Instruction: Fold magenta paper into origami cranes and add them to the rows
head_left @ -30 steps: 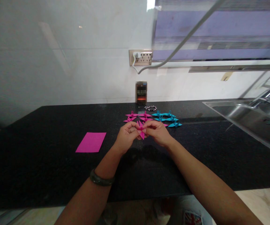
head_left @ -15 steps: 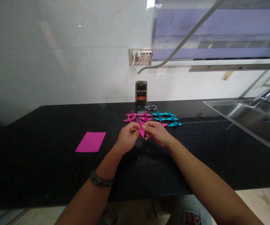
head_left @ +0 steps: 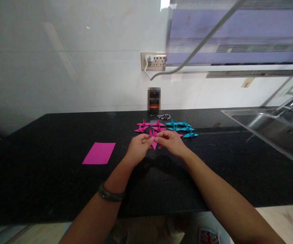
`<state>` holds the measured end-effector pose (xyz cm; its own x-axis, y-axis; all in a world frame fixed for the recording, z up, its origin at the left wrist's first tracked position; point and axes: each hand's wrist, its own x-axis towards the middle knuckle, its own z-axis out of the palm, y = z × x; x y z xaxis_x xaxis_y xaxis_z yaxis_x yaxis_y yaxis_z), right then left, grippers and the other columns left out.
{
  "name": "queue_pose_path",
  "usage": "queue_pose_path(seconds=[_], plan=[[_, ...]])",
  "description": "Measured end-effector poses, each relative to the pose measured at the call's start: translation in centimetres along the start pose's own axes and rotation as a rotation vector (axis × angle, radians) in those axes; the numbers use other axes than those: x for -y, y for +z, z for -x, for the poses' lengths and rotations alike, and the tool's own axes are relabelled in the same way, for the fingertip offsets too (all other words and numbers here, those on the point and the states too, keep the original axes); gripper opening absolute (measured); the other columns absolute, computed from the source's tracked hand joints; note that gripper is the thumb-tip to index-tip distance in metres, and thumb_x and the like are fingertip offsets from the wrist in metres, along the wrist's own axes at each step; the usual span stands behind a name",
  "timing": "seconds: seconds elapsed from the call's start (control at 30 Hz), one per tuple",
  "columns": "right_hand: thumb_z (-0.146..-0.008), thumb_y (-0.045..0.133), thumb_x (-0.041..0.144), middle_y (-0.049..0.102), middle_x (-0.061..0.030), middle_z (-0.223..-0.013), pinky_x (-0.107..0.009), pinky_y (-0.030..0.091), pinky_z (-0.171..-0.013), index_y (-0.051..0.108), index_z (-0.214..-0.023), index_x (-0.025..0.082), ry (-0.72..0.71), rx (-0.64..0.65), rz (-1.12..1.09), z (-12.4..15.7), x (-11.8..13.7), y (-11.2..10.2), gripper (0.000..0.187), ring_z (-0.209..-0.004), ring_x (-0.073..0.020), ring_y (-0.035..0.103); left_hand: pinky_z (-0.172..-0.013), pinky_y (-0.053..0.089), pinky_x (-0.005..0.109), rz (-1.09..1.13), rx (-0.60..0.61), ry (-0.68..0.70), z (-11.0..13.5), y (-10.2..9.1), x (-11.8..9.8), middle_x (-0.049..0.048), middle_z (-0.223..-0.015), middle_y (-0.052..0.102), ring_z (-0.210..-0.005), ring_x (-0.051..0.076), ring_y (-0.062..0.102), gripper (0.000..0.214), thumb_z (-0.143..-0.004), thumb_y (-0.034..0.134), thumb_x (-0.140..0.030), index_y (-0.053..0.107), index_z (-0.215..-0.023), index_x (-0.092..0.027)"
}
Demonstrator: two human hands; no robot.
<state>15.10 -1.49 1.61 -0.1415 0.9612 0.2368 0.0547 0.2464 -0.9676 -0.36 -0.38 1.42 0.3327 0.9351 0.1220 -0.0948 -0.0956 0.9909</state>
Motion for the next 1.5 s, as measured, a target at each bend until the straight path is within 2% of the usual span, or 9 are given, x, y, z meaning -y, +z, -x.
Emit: queue_pose_path(seconds=[0.17,0.5,0.7,0.9,1.0,1.17,1.37,1.5], plan=[[-0.068,0.064,0.037,0.058,0.0004,-0.065,-0.023,0.044,-0.049,0.06,-0.074,0.014,-0.02,0.021,0.038,-0.2,-0.6,0.0,0.024,-0.052,-0.0087,0.05,-0.059,0.047,0.024,-0.082,-0.027,0.046,-0.2,-0.2,0.7,0.0006,-0.062,0.06,-0.056,0.01,0.056,0.024,-0.071,0.06,-0.036,0.058,-0.076,-0.012],[-0.079,0.051,0.031,0.047,0.0022,-0.06,-0.021,0.037,-0.049,0.051,-0.068,0.016,-0.151,-0.038,0.326,0.2,-0.7,0.9,0.018,-0.053,-0.0089,0.044,-0.052,0.039,0.021,-0.492,-0.075,0.181,0.0,-0.4,0.8,-0.0001,-0.058,0.056,-0.053,0.011,0.052,0.026,-0.08,0.046,-0.037,0.056,-0.072,-0.014],[-0.08,0.049,0.032,0.042,0.0032,-0.057,-0.021,0.035,-0.049,0.046,-0.064,0.017,-0.155,-0.04,0.368,0.4,-0.5,1.1,0.022,-0.053,-0.0092,0.042,-0.052,0.034,0.02,-0.698,-0.102,0.235,0.4,-0.6,0.4,-0.0005,-0.059,0.056,-0.053,0.01,0.049,0.031,-0.082,0.041,-0.038,0.056,-0.07,-0.015],[-0.077,0.052,0.039,0.044,0.0035,-0.058,-0.021,0.036,-0.047,0.048,-0.066,0.016,-0.083,-0.026,0.202,0.0,-0.9,0.9,0.025,-0.049,-0.008,0.042,-0.051,0.034,0.021,-0.544,-0.068,0.214,0.1,-0.6,0.8,0.0004,-0.06,0.057,-0.053,0.01,0.049,0.032,-0.081,0.042,-0.041,0.058,-0.072,-0.014],[-0.073,0.056,0.039,0.049,0.0023,-0.062,-0.021,0.038,-0.046,0.052,-0.073,0.015,-0.036,-0.012,0.122,-0.1,-1.0,0.8,0.024,-0.05,-0.0079,0.043,-0.052,0.034,0.021,-0.525,-0.123,0.222,-0.1,-0.7,1.0,0.0,-0.06,0.056,-0.055,0.011,0.048,0.032,-0.08,0.045,-0.041,0.059,-0.073,-0.014],[-0.071,0.059,0.035,0.049,0.0026,-0.057,-0.022,0.037,-0.046,0.054,-0.069,0.015,-0.056,-0.066,0.148,-0.1,-1.0,0.8,0.021,-0.048,-0.0077,0.042,-0.052,0.035,0.021,-0.494,-0.146,0.236,-0.2,-0.7,0.8,-0.0006,-0.058,0.054,-0.055,0.01,0.046,0.03,-0.078,0.049,-0.04,0.061,-0.07,-0.014],[-0.07,0.06,0.04,0.051,0.0022,-0.054,-0.022,0.038,-0.046,0.058,-0.068,0.015,-0.024,-0.041,0.105,-0.1,-0.8,0.6,0.025,-0.045,-0.0081,0.044,-0.05,0.041,0.021,-0.104,-0.105,0.033,-0.2,-0.1,0.3,-0.0021,-0.056,0.053,-0.049,0.009,0.048,0.03,-0.072,0.057,-0.041,0.061,-0.081,-0.013],[-0.073,0.057,0.042,0.052,0.0021,-0.052,-0.022,0.037,-0.047,0.058,-0.064,0.014,-0.055,-0.055,0.118,-0.1,-0.4,0.4,0.029,-0.045,-0.0078,0.045,-0.054,0.044,0.023,0.027,-0.081,-0.077,0.0,0.0,-0.2,0.0006,-0.064,0.059,-0.055,0.01,0.054,0.03,-0.07,0.06,-0.04,0.061,-0.082,-0.012]])
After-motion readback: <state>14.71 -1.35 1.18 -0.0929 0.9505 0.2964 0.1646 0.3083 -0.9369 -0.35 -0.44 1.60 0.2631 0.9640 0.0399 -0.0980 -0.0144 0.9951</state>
